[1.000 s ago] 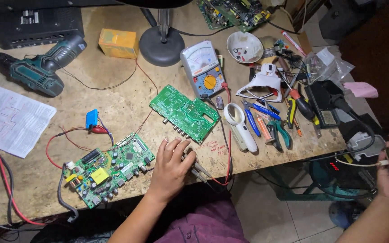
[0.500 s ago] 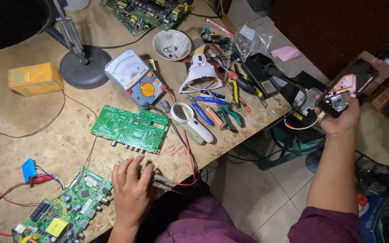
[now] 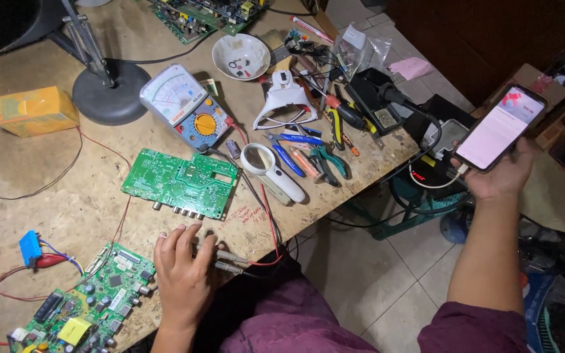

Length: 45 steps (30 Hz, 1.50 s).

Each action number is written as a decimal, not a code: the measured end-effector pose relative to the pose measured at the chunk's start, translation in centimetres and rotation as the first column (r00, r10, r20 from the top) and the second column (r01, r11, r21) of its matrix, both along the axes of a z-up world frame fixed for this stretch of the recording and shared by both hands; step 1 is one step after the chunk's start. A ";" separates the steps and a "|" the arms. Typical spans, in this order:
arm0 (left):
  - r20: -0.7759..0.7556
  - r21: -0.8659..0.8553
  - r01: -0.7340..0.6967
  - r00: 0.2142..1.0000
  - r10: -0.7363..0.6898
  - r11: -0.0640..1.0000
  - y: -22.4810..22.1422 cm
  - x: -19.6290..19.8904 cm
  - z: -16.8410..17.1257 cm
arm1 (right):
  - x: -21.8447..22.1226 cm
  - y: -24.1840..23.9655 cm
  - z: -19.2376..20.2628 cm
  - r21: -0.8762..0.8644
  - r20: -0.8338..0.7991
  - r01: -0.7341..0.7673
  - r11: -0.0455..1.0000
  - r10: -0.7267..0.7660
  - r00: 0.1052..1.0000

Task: Repairing an electronic circuit board by soldering components, inspecting the board with a magnifying glass, and testing circuits with multimeter probes.

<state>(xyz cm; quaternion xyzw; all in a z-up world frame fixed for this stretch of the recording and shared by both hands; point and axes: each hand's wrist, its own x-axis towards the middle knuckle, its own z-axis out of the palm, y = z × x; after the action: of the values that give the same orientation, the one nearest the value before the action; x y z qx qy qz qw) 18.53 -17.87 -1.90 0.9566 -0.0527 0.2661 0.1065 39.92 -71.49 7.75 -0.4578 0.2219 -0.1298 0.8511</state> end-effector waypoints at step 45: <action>-0.039 -0.159 -0.039 0.999 0.033 0.986 0.5 0.2 0.3 | 0.6 -2.1 -5.8 -0.008 -0.019 -0.160 0.987 0.160 0.987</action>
<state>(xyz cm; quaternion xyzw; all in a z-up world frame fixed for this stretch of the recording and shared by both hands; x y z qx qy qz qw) 18.72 -17.39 -1.59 0.9504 -0.0119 0.2541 0.1791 40.49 -73.61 1.90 -0.4794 0.1917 -0.0578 0.8544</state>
